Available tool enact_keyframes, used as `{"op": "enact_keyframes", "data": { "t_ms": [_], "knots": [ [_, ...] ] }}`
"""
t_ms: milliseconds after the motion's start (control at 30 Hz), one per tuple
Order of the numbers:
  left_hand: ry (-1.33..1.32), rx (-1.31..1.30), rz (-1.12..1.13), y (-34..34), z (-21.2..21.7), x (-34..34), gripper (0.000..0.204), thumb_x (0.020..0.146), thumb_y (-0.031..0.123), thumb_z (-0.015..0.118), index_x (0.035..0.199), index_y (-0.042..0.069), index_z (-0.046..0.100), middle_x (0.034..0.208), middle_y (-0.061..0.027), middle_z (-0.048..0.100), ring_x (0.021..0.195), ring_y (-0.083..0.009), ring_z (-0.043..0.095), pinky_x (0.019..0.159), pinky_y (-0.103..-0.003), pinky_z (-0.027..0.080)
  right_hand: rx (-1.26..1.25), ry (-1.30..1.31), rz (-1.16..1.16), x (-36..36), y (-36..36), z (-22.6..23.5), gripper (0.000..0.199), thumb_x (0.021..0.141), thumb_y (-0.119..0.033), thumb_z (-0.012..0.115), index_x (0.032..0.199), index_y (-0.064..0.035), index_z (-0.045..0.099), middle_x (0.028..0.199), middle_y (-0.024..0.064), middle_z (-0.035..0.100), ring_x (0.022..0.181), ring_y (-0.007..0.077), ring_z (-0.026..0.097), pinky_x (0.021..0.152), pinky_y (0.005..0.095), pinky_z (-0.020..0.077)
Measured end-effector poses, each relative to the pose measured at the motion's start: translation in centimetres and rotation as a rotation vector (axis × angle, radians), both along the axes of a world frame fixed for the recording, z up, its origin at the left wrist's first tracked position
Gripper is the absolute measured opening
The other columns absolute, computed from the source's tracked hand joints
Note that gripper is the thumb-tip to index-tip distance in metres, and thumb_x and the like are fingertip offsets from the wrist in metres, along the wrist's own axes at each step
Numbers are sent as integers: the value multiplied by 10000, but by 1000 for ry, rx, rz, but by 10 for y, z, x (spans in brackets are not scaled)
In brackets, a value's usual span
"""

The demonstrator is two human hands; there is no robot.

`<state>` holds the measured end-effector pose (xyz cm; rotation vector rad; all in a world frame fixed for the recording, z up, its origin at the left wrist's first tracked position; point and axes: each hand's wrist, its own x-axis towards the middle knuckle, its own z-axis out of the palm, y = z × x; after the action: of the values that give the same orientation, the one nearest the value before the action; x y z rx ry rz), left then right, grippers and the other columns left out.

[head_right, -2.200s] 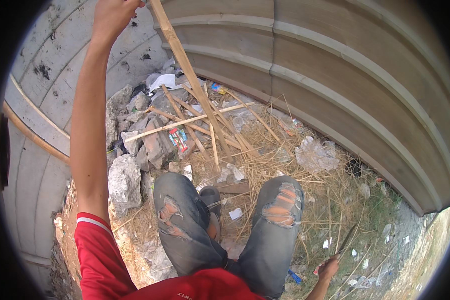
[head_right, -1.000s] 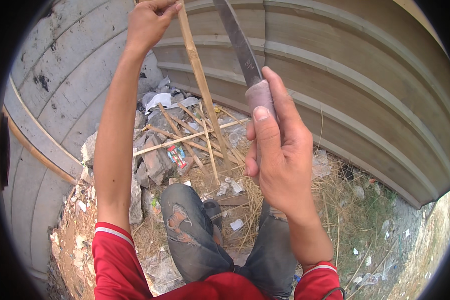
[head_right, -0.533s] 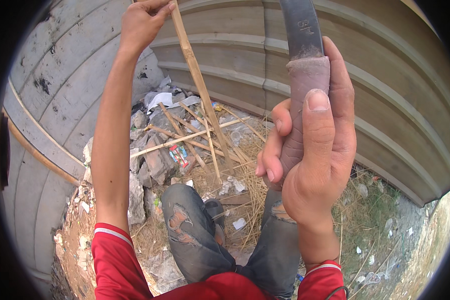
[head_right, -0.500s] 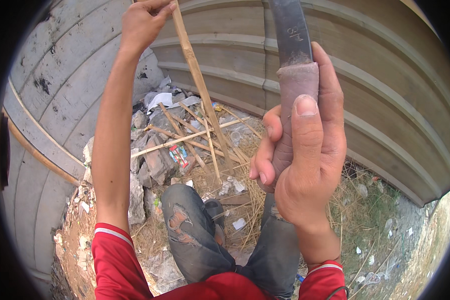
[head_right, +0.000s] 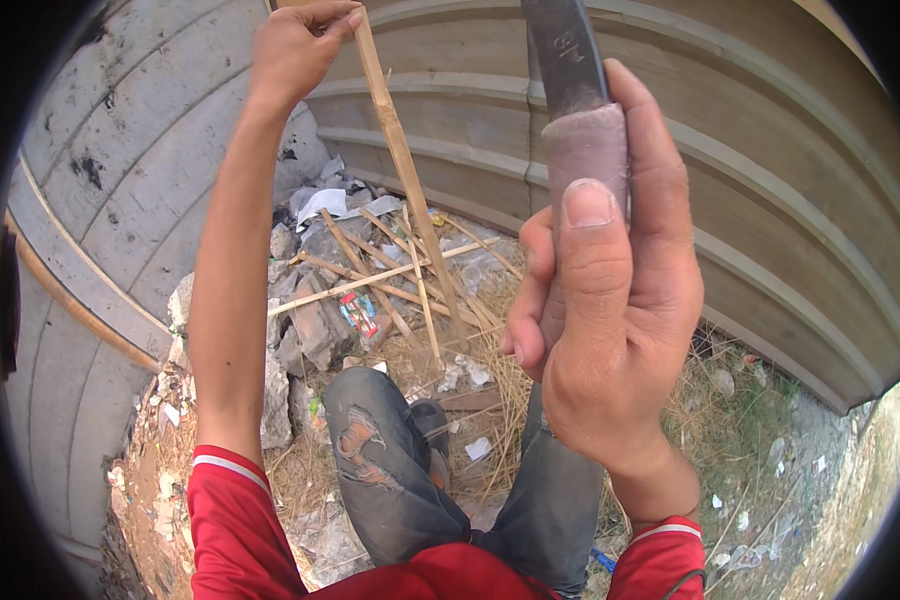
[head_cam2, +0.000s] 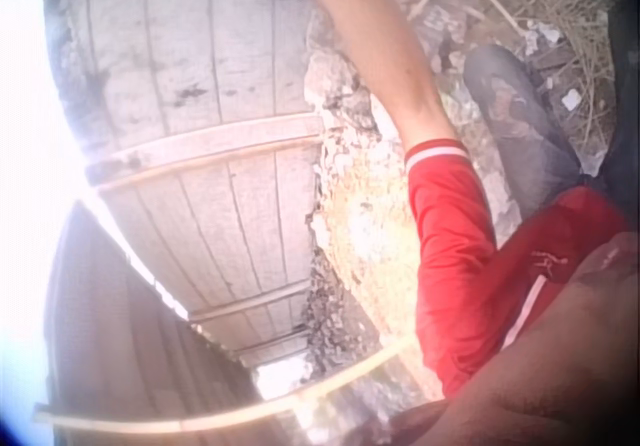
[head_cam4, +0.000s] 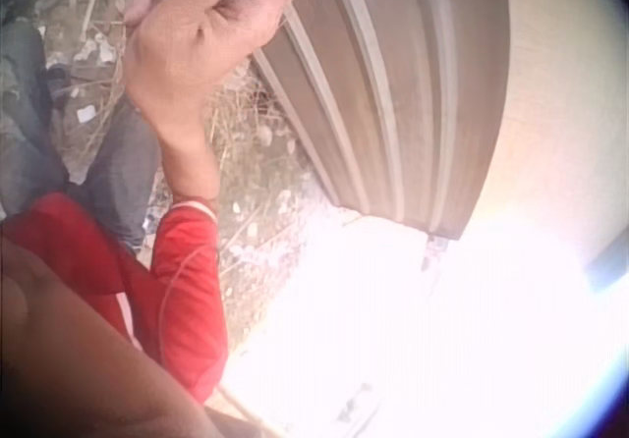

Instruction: The person sits on the ground and uses a utility knife to shave thin strips from a long bamboo stick. They hold the stick with their left hand and scrape along its length with the knife in their right hand, creating a pile of shavings on the ground.

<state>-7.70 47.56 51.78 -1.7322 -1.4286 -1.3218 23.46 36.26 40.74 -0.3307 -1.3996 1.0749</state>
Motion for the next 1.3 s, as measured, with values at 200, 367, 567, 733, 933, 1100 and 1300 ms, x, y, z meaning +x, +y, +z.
{"op": "enact_keyframes", "data": {
  "t_ms": [200, 367, 567, 733, 933, 1100, 1300],
  "knots": [
    [-49, -112, -26, -3, -2, -10, 270, 918, 240, 776, 1136, 83, 800, 918, -48, 792, 860, -99, 711, 746, -260, 531, -435, -287, 273, 30, -7, -22, 508, 1084, -220, 538, 1554, -66, 422, 828, 41, 552, 488, 38, 500, 417, 196, 402],
    [-152, -145, -27, -1, 0, -4, 247, 920, 224, 778, 1112, 72, 805, 929, -57, 797, 855, -99, 713, 771, -260, 532, -397, -282, 268, 18, -2, -17, 538, 1082, -266, 513, 1575, -85, 397, 796, 60, 544, 394, 44, 419, 375, 213, 412],
    [-165, -102, -7, -5, -2, -22, 250, 922, 220, 777, 1120, 70, 802, 940, -58, 796, 844, -95, 708, 781, -260, 530, -621, 28, 604, 27, 28, -31, 548, 1098, -280, 466, 1605, -118, 336, 799, 57, 553, 421, 63, 432, 406, 235, 463],
    [-136, -49, -26, -3, 1, -15, 214, 899, 176, 746, 1024, 7, 789, 888, -141, 793, 782, -146, 726, 735, -325, 560, -70, -40, -24, -7, -3, -15, 536, 1110, -283, 415, 1608, -102, 332, 728, 27, 493, 404, 31, 421, 371, 195, 411],
    [-126, -64, -34, -8, 2, -8, 213, 906, 167, 748, 1033, 1, 790, 905, -133, 796, 810, -133, 714, 744, -317, 556, -5, -383, 24, -14, 10, -45, 507, 1107, -232, 445, 1587, -83, 375, 799, 40, 539, 506, 64, 514, 486, 226, 475],
    [-220, -127, 22, -12, -7, -41, 260, 931, 211, 772, 1149, 72, 795, 935, -52, 793, 875, -98, 696, 823, -258, 521, -566, -455, 400, -3, 11, -100, 526, 1102, -267, 479, 1600, -148, 360, 814, 48, 558, 489, 92, 511, 490, 249, 501],
    [-228, -143, -91, -20, -7, -61, 269, 933, 212, 773, 1164, 77, 791, 956, -63, 790, 896, -83, 681, 832, -259, 516, -964, 30, 641, 24, 17, -103, 547, 1107, -307, 459, 1620, -175, 319, 785, 22, 518, 449, 54, 435, 412, 243, 452]
  ]
}}
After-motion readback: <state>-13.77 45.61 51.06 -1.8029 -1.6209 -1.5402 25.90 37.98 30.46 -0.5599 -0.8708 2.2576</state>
